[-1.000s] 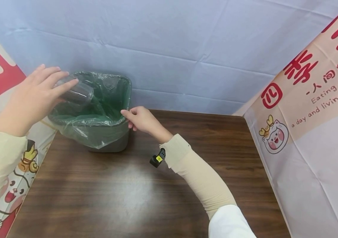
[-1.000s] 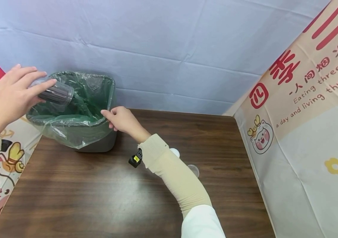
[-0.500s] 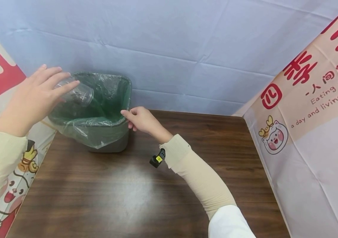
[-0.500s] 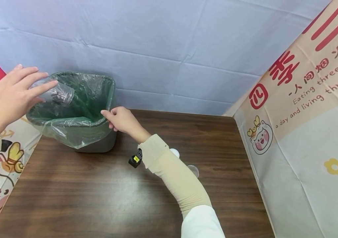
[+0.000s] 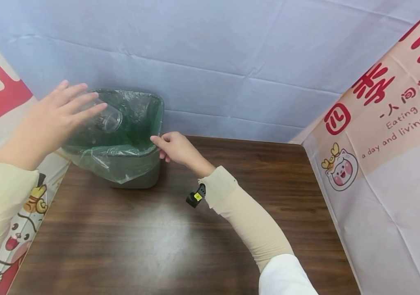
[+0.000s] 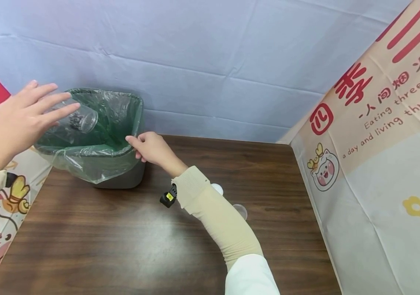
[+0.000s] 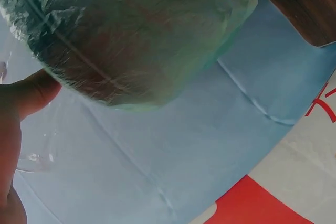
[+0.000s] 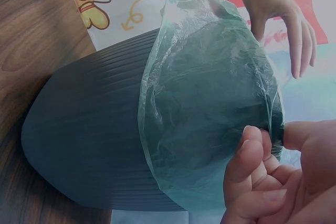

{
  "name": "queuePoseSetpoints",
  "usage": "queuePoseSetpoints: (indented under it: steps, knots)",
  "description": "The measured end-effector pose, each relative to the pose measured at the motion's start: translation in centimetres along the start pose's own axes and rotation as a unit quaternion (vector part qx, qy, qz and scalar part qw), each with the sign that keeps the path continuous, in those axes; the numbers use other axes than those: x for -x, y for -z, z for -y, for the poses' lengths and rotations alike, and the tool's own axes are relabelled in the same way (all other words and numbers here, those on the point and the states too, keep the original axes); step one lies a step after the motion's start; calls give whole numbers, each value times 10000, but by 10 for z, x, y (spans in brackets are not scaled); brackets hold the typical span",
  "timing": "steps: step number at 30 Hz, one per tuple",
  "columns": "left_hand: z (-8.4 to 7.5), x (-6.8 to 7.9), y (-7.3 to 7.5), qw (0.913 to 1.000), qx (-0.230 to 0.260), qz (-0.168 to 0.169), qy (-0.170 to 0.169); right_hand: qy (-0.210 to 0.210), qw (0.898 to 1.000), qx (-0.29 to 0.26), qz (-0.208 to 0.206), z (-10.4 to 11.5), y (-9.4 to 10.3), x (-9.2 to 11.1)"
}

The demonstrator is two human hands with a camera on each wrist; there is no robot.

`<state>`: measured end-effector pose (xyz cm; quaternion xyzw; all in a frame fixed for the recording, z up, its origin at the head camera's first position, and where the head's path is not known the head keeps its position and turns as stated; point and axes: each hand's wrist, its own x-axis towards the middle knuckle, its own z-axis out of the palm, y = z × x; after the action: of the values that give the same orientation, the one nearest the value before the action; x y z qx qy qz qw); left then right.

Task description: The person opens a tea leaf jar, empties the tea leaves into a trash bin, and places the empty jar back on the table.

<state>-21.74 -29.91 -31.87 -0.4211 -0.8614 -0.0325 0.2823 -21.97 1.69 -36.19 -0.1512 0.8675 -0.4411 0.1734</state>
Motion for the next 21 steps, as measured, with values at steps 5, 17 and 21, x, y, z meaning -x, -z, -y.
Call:
queuePoseSetpoints:
  steps: [5,17,21]
  knots:
    - [-2,-1,0,9999,-3,154,-5,-19,10000,-50,21,0,0,0]
    - [-1,0,-1,9992,146,353,63,-5,10000,-37,12,0,1,0]
    - [1,0,-3,9986,110,471,210,-10,10000,-62,23,1,0,1]
